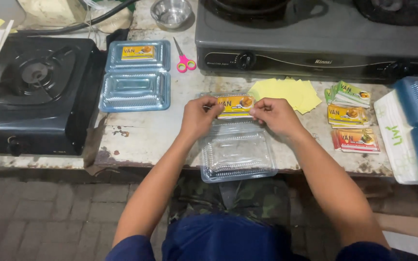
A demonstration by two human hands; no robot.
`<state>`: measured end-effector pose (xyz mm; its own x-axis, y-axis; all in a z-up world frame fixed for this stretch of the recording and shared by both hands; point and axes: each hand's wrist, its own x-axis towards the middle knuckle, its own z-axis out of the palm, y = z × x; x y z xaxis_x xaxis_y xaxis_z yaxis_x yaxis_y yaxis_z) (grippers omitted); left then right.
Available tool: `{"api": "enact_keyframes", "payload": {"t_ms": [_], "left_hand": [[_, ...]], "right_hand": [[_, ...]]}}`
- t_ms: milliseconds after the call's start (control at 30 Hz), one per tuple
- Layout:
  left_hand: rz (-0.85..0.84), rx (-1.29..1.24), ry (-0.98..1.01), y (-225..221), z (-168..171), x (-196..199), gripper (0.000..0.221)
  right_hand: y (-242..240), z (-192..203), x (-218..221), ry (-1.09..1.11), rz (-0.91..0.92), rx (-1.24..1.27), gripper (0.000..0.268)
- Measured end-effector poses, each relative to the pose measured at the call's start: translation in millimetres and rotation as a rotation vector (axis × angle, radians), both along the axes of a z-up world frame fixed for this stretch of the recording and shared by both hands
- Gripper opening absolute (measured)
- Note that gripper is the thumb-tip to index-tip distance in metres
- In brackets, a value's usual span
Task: Peeling adhesive labels and applying them to the lids of clear plastic food containers on a kitchen counter.
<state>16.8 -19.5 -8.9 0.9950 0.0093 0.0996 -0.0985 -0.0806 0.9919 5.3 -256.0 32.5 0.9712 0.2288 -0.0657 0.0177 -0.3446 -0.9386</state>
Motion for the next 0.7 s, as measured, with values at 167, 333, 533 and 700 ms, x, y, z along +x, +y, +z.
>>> {"api": "enact_keyframes", "payload": {"t_ms": [167,333,533,700], "left_hand": [[0.064,0.214,0.028,6.0,4.2,-3.4,0.039],[0.074,0.241,0.060,2.3,17.1,-5.9,0.045],[0.050,0.254,0.120,2.6,12.2,2.2,0.046],[0.047,0.268,0.128,3.6,5.6,8.5,0.045]], "right_hand": [[7.2,-15.8,12.1,-0.100,-0.070,-0.065,0.008],[5.4,-36.4,22.9,-0.124,-0.111,-0.156,0.008],[6.5,-39.2,26.2,-0.100,-0.133,-0.205,0.007],[7.6,-41.8,30.3,-0.100,-0.125,-0.218,0.009]]}}
